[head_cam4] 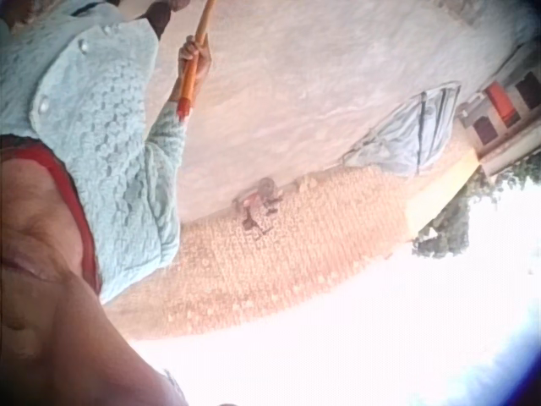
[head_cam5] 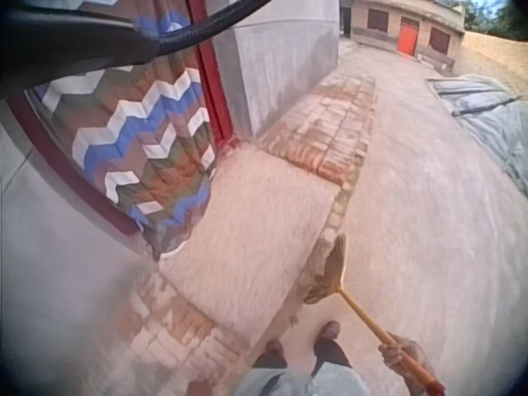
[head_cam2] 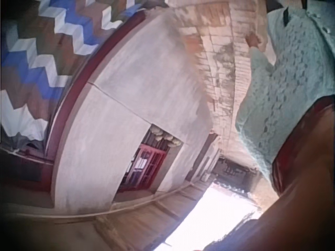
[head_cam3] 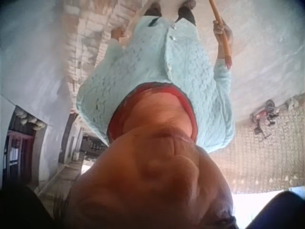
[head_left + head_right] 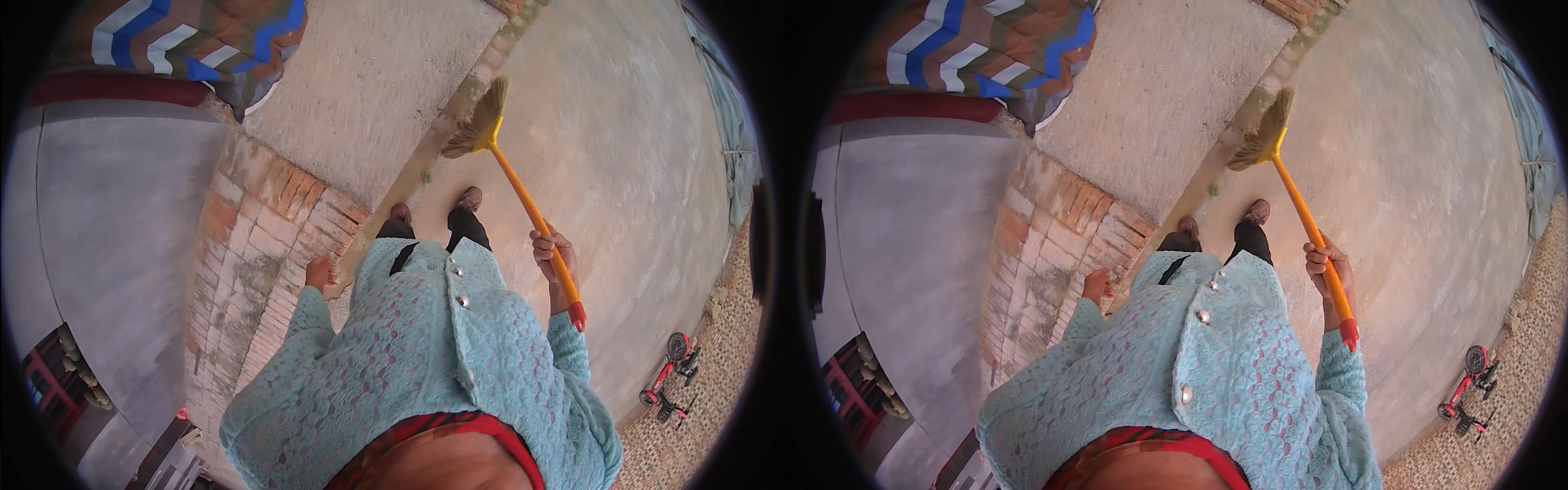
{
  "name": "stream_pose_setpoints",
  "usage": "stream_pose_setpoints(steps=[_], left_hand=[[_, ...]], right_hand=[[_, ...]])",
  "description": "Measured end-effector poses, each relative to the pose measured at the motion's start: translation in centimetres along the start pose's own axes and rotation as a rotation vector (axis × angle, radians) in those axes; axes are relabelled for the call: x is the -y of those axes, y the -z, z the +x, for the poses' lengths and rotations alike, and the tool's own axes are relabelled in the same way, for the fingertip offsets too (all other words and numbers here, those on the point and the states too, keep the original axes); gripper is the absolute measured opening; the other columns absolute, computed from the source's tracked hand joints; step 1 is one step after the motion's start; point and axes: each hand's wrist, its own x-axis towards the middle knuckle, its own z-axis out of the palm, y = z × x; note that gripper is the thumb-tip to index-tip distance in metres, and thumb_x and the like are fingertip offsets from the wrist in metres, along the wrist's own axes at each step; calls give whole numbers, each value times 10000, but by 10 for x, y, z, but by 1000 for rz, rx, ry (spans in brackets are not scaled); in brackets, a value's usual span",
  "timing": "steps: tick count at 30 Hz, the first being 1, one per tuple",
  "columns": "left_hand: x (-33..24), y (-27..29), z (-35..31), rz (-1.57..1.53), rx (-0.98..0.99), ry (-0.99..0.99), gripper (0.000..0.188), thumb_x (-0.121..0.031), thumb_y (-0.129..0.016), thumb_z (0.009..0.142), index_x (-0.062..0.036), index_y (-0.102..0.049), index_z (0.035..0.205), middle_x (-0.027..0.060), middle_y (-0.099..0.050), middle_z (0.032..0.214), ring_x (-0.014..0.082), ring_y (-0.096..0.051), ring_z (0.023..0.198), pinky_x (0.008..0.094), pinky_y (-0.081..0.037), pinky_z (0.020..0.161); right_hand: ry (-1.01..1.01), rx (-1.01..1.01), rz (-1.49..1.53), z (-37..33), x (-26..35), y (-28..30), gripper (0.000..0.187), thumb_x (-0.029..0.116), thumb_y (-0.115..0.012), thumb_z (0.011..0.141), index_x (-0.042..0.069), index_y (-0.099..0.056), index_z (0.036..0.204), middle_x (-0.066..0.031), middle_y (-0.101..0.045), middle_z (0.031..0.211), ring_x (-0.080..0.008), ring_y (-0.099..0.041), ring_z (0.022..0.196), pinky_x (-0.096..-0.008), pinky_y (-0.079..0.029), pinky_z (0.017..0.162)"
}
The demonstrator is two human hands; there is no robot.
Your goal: The person sweeps a concrete patio area using a yellow broom, moving debris and dust toward the edges of the space. The person repeatedly sweeps different sections of the patio, including areas near a brick border and a patterned mat.
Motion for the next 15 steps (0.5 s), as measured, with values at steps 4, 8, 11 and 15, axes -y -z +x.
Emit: stream_pose_setpoints(steps=[4, 8, 11, 15], left_hand=[[-22, -28, -17, -82, -50, -82, 290, -115, -449, 791, -43, -497, 1068, 60, -510, 648, 159, -504, 440, 311, -459, 391], [-14, -52, -48, -144, -58, 14, 260, -186, -484, 787, -62, -528, 1011, 70, -512, 656, 180, -507, 457, 343, -466, 410], [-3, -73, -66, -31, -112, -35, 274, -244, -513, 774, -71, -541, 986, 78, -516, 665, 200, -517, 482, 368, -469, 423], [4, -90, -84, 198, -64, -235, 312, -262, -521, 768, -78, -524, 1020, 87, -526, 705, 215, -537, 521, 383, -479, 445]], right_hand=[[-178, -26, 93, 68, 54, 3, 320, -26, -390, 731, -84, -311, 1037, -134, -419, 774, -80, -426, 503, -178, -424, 428], [-217, -90, 186, 116, 117, 21, 276, -12, -390, 712, -119, -307, 952, -133, -420, 738, -98, -441, 487, -182, -432, 431], [-146, -61, 140, 122, 154, 25, 272, -14, -395, 729, -72, -325, 985, -120, -426, 744, -90, -437, 494, -178, -428, 430], [-64, 3, -18, 76, 184, 8, 290, -16, -399, 764, 13, -360, 1050, -102, -426, 782, -69, -408, 502, -174, -410, 417]])
